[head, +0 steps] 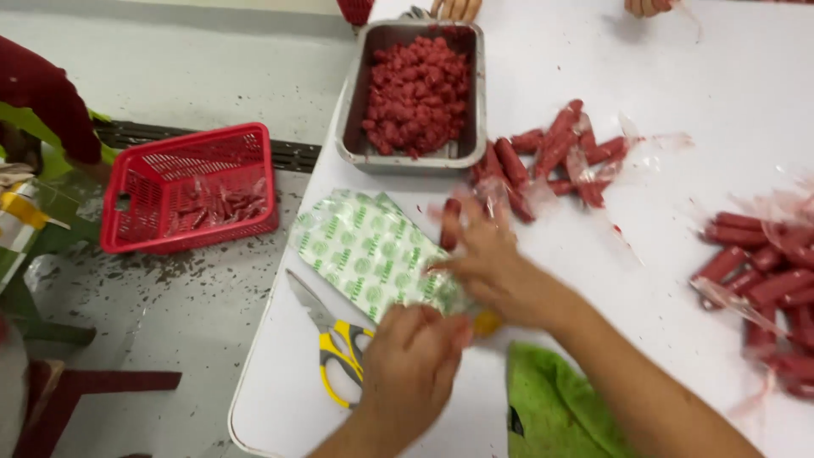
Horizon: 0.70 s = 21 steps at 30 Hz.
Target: The person repeatedly picks up small sausages from a pile on a white table, wraps each one individually in a clear plastic film, and places the wrapped sausage back on the table. The person uses a green cloth to wipe their hands between wraps.
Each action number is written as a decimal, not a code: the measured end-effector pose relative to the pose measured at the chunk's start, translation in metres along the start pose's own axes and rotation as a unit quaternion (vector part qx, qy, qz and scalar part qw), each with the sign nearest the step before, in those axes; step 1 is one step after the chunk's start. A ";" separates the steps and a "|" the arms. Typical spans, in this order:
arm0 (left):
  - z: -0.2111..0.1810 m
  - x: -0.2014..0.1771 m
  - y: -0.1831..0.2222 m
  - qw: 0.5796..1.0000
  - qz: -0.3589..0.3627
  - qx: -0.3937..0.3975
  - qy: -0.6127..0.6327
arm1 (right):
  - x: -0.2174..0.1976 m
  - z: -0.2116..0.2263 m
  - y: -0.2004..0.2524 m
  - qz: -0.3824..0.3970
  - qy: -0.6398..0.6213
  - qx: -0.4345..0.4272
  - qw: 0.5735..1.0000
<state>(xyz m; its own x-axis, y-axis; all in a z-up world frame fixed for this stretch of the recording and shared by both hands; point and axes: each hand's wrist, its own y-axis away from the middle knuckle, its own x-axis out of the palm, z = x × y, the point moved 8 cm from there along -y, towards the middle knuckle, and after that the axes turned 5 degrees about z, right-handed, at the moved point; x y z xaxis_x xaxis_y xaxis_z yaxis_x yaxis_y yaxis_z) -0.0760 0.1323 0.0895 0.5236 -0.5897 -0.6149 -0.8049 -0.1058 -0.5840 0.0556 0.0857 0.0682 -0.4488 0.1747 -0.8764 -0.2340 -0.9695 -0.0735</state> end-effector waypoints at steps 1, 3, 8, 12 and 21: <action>-0.002 0.003 -0.010 1.000 0.007 -0.002 0.004 | 0.007 0.005 0.013 0.001 -0.005 0.006 1.000; -0.009 0.000 -0.026 0.994 -0.053 0.016 0.099 | 0.019 0.008 0.046 -0.056 -0.380 0.024 0.923; -0.023 0.026 -0.039 0.922 -0.031 -0.067 0.379 | 0.000 0.016 0.090 -0.166 -0.469 0.019 0.867; -0.015 0.090 -0.018 0.711 0.048 -0.201 0.672 | -0.013 0.040 0.131 -0.153 -0.472 0.079 0.865; -0.098 0.054 -0.017 0.870 0.185 -0.072 0.451 | 0.004 0.041 0.232 -0.235 -0.062 0.035 0.969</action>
<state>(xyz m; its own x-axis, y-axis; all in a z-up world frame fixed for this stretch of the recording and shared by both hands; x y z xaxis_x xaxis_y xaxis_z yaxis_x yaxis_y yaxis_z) -0.0609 0.0236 0.1183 -0.1591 -0.9864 -0.0424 -0.9325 0.1642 -0.3216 -0.0359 -0.1313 0.0676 -0.3774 0.6178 -0.6899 -0.4941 -0.7644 -0.4142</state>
